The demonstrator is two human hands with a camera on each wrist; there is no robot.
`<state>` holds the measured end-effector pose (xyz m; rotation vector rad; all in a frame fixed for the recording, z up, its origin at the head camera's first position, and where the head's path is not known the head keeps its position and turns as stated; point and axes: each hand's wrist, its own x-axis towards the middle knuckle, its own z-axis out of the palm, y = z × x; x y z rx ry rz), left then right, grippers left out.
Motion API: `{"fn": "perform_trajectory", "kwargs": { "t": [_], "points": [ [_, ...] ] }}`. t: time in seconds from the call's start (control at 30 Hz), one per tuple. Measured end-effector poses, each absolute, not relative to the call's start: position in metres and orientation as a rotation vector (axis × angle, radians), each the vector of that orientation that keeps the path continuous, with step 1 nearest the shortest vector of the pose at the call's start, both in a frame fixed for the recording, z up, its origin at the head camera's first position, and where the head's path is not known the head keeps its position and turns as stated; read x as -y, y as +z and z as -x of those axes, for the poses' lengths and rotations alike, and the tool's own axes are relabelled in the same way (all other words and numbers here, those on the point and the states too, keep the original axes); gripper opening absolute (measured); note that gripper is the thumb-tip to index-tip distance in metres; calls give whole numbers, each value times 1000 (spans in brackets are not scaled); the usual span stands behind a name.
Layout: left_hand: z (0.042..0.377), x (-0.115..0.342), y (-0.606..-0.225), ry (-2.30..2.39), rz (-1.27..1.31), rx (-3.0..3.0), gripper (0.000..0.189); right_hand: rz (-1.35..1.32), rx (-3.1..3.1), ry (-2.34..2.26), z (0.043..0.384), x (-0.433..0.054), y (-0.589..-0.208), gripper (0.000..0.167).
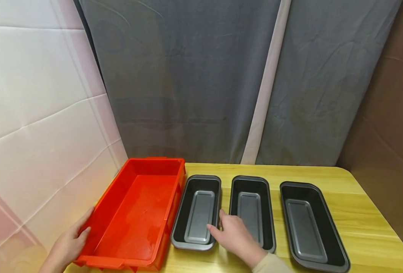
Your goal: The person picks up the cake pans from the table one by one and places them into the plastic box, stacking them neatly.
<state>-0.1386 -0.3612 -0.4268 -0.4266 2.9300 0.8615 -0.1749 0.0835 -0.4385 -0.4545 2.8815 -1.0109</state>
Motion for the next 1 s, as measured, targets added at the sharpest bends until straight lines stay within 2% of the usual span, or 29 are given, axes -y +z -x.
{"fn": "perform_trajectory", "kwargs": {
  "t": [0.57, 0.8, 0.9, 1.0],
  "points": [
    [136, 362, -426, 869, 392, -2954, 65, 388, -2951, -864, 178, -73, -447, 62],
    [136, 362, -426, 874, 386, -2961, 64, 374, -2988, -834, 178, -70, -446, 36],
    [135, 362, -427, 871, 375, -2977, 64, 381, -2990, -832, 179, -70, -445, 36],
    [135, 362, -427, 868, 368, -2988, 63, 377, -2972, -864, 178, -70, -445, 45]
  ]
}}
